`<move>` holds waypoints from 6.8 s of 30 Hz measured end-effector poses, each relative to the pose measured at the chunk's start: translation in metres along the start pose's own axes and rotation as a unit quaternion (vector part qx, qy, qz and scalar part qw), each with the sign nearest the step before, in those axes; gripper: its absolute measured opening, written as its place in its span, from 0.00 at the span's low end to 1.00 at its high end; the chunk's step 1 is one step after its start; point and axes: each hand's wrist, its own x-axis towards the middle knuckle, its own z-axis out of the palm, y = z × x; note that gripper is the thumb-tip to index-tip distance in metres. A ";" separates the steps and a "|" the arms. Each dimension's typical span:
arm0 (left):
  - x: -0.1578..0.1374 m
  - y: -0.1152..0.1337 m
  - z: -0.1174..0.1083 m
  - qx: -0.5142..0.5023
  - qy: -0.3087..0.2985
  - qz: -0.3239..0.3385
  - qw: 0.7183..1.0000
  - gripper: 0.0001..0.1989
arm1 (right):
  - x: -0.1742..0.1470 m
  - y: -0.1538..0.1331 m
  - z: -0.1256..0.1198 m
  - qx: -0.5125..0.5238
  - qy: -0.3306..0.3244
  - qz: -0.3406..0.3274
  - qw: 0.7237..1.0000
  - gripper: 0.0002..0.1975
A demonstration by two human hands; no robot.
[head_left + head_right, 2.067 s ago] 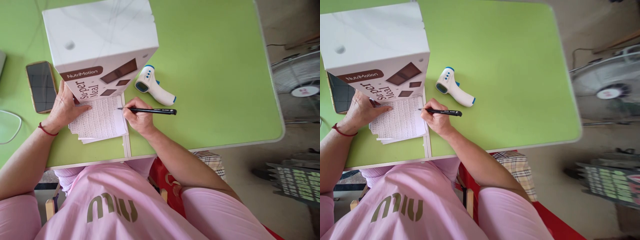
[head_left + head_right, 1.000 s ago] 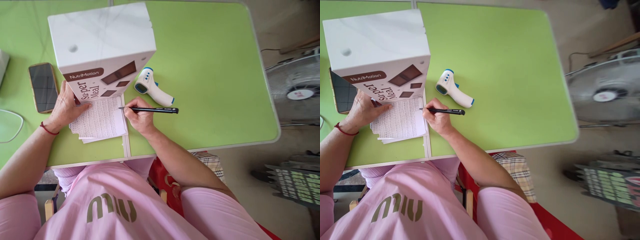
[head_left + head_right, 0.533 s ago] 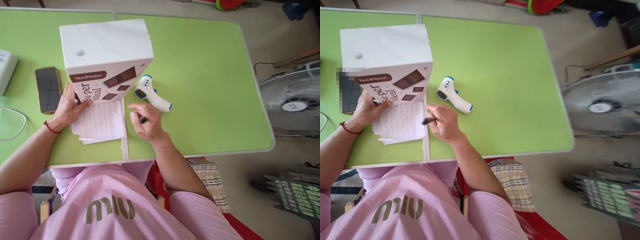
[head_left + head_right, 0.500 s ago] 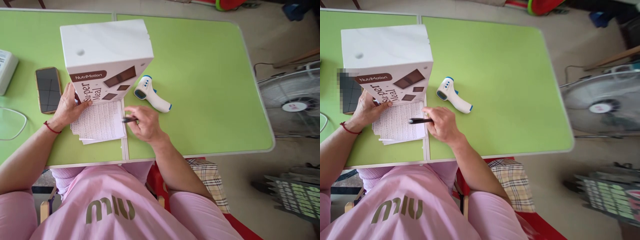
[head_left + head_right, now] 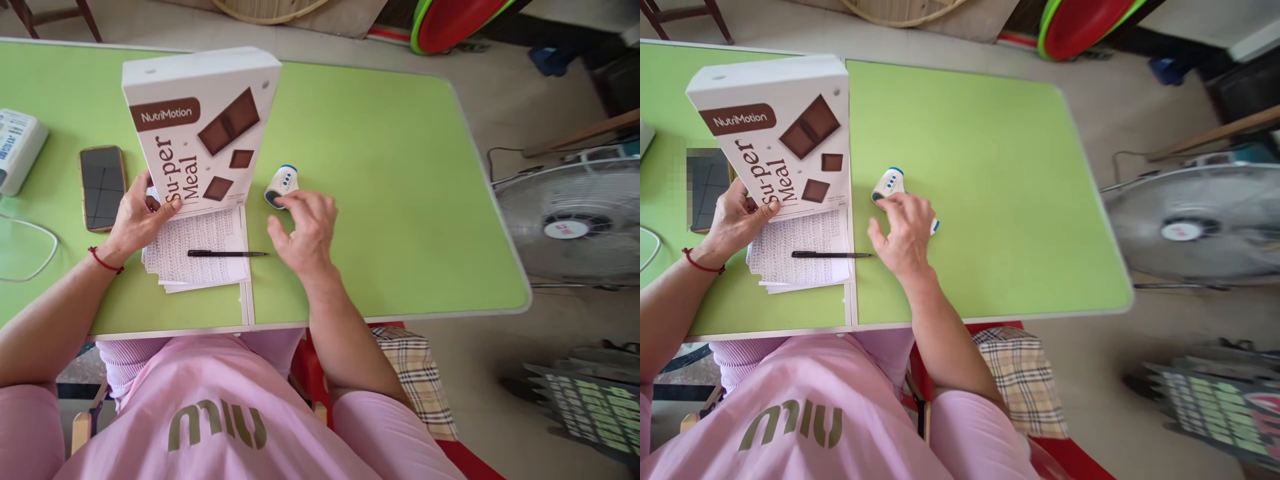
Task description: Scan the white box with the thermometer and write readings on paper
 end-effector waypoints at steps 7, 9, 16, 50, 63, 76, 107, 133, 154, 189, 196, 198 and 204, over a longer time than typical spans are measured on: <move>-0.001 0.010 0.000 -0.021 -0.015 0.008 1.000 0.38 | 0.002 0.035 0.004 -0.050 -0.017 0.131 0.990 0.25; -0.001 0.013 -0.001 -0.028 -0.020 0.014 0.999 0.37 | 0.002 0.031 0.004 0.015 0.016 0.118 0.993 0.25; -0.001 0.012 0.002 -0.017 -0.012 0.027 0.999 0.37 | -0.009 -0.036 -0.002 0.428 -0.038 0.038 0.902 0.15; -0.002 0.005 0.009 0.009 -0.017 0.055 0.998 0.34 | -0.009 -0.069 -0.004 0.489 -0.247 0.165 0.820 0.31; -0.003 0.008 0.008 -0.005 -0.025 0.040 0.999 0.36 | -0.010 -0.068 -0.003 0.485 -0.244 0.174 0.821 0.31; -0.002 0.013 0.007 -0.025 -0.027 -0.007 0.999 0.37 | -0.008 -0.070 -0.006 0.474 -0.253 0.162 0.828 0.32; -0.001 0.008 0.003 0.019 -0.031 0.026 0.999 0.40 | -0.008 -0.073 -0.005 0.497 -0.232 0.199 0.812 0.32; -0.001 -0.020 0.008 0.094 0.001 0.099 0.991 0.43 | 0.005 0.003 -0.007 0.090 0.002 0.134 0.987 0.33; 0.001 -0.019 0.008 0.084 -0.015 0.105 0.991 0.39 | -0.001 -0.011 -0.017 0.123 -0.219 -0.118 0.961 0.06; 0.001 -0.014 0.001 0.127 -0.082 0.139 0.979 0.23 | -0.016 -0.044 0.013 0.354 -0.002 0.053 0.934 0.10; -0.003 -0.007 0.012 0.213 -0.073 0.082 0.971 0.47 | -0.019 -0.048 0.013 0.330 -0.042 0.076 0.940 0.04; -0.003 -0.006 0.015 0.217 -0.067 0.077 0.971 0.49 | -0.018 -0.048 0.016 0.324 -0.045 0.084 0.941 0.04; -0.003 -0.004 0.016 0.196 -0.059 0.083 0.975 0.50 | -0.014 -0.048 0.021 0.305 -0.021 0.027 0.952 0.07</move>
